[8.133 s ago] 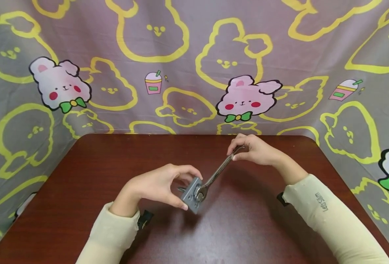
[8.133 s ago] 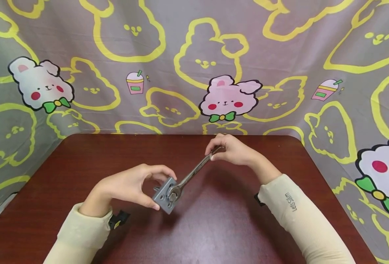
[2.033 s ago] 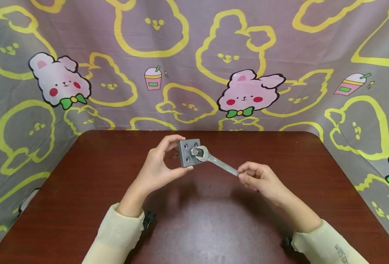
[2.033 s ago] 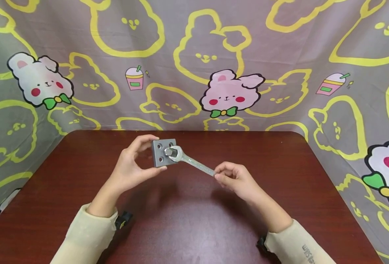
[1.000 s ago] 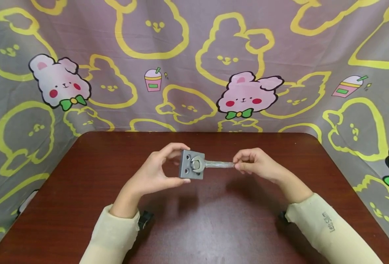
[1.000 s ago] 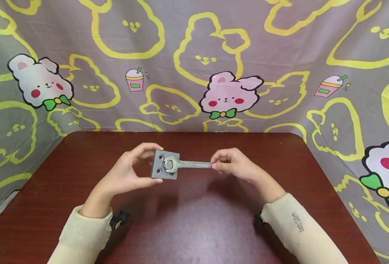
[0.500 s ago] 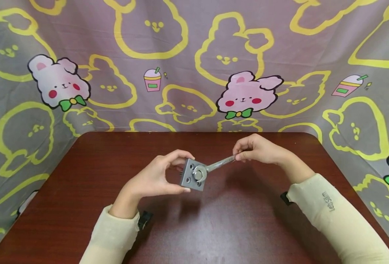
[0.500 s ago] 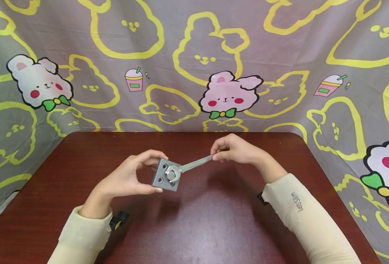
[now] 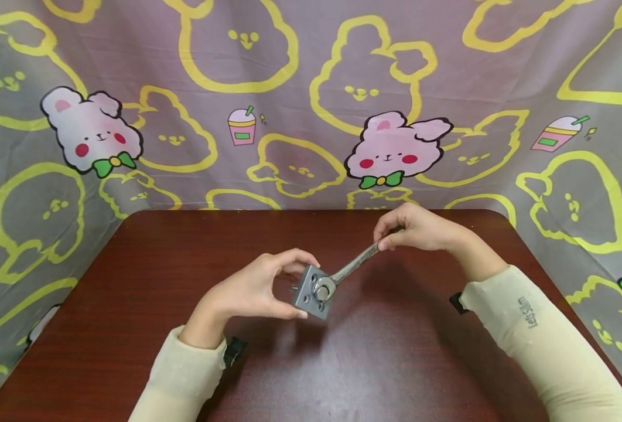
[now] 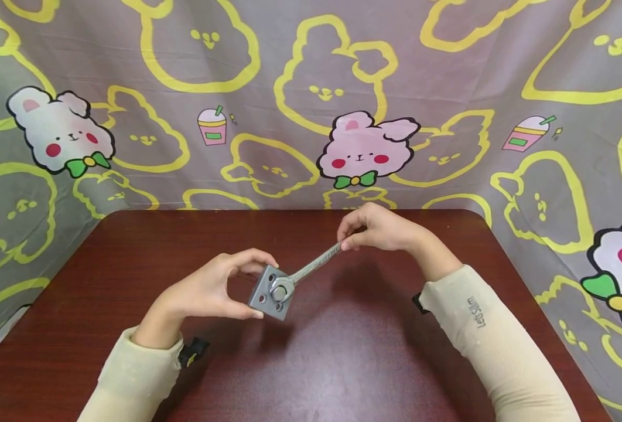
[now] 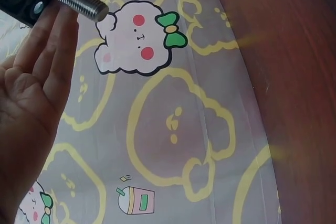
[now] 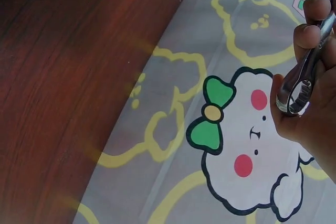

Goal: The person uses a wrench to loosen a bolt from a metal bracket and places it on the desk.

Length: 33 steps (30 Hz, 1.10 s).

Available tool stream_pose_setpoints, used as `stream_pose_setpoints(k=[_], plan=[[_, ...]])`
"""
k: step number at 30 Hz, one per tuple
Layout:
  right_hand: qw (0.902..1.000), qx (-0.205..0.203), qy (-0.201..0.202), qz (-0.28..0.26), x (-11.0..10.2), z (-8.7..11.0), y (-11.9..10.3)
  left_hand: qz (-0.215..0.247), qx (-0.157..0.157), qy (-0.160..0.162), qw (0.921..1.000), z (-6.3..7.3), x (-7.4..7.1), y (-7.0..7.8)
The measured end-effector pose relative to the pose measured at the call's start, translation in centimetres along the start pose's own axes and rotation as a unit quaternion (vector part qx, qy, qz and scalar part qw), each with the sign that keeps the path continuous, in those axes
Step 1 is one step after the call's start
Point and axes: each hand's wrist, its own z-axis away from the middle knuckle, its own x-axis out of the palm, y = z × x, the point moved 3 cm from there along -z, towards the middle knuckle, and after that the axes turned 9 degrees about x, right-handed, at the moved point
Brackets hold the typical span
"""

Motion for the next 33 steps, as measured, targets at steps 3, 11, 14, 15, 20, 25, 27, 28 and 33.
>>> stream_pose_setpoints(k=[3, 11, 14, 15, 20, 25, 27, 28, 33], plan=[[0.9999, 0.003, -0.008, 0.008, 0.0, -0.1, -0.3, 0.004, -0.006, -0.018, 0.9998, -0.1, 0.2, -0.1], [0.9994, -0.006, -0.010, 0.032, -0.4, -0.4, -1.3, 0.014, -0.015, -0.024, 0.9995, 0.1, 0.2, -0.3], [0.9995, -0.006, 0.007, 0.031, -0.7, -0.4, -1.0, 0.016, -0.019, -0.004, 0.9997, 0.3, 0.0, -0.3], [0.9994, -0.006, 0.016, 0.030, -0.9, -0.2, -0.8, 0.015, -0.020, 0.005, 0.9997, 0.3, -0.1, -0.3], [0.9961, -0.018, 0.086, 0.010, -1.1, 1.3, 0.6, 0.004, -0.008, 0.053, 0.9986, 0.5, -0.7, -0.2], [0.9848, 0.016, 0.159, -0.068, 0.8, 3.1, 1.9, -0.029, -0.009, 0.083, 0.9961, 0.7, -1.0, -0.3], [0.9773, 0.044, 0.179, -0.105, 2.1, 3.9, 2.1, -0.040, -0.010, 0.095, 0.9946, 0.8, -1.0, -0.3], [0.9730, 0.057, 0.186, -0.125, 2.7, 4.2, 2.2, -0.045, -0.011, 0.102, 0.9937, 0.8, -1.1, -0.3], [0.9589, 0.097, 0.198, -0.179, 5.6, 5.9, 1.7, -0.072, -0.013, 0.162, 0.9840, 0.9, -1.5, -0.4]])
